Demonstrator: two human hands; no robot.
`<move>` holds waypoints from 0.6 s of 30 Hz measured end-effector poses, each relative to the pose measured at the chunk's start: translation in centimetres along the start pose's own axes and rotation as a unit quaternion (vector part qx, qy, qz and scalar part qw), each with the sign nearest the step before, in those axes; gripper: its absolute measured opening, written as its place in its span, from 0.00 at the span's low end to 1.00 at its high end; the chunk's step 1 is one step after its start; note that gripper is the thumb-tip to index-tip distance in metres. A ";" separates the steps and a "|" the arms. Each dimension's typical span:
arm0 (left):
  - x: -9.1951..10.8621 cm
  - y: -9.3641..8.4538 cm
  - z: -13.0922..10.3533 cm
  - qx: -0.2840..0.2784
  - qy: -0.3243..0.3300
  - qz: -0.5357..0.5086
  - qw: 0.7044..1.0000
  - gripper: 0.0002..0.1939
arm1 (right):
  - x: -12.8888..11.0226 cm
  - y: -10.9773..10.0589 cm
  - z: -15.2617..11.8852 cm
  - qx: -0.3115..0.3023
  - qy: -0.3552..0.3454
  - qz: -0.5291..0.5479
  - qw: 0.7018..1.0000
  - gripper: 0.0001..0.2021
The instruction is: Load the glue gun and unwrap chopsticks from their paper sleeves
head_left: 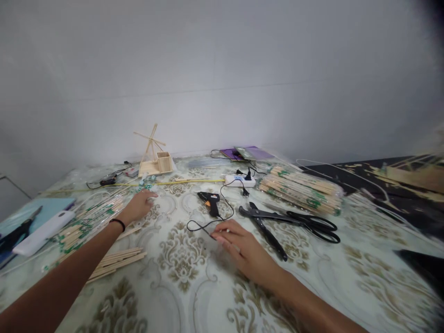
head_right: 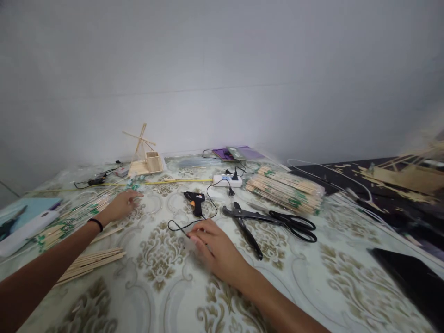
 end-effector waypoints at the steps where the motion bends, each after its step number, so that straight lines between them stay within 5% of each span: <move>1: -0.2 0.0 -0.2 -0.004 0.016 0.001 1.000 0.18 | 0.5 -0.3 0.6 0.009 0.027 -0.008 1.000 0.16; 5: 1.3 1.1 -1.6 -0.013 0.079 -0.020 0.997 0.16 | 3.0 -0.8 4.1 0.012 0.158 -0.064 0.985 0.11; 13: 11.0 5.3 -5.2 -0.070 0.277 -0.103 0.953 0.18 | 3.9 2.0 9.9 -0.053 0.359 -0.159 0.918 0.17; 18: 11.6 7.2 -7.6 -0.079 0.331 -0.105 0.934 0.09 | 3.8 1.9 10.7 -0.085 0.398 -0.141 0.903 0.17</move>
Point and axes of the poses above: each hand's wrist, its own z-axis towards the middle knuckle, its own y-axis out of the palm, x = y × z, the point moved 1 cm from there along z, towards the middle knuckle, and after that the axes turned 8 degrees about y, right-handed, at the moved point
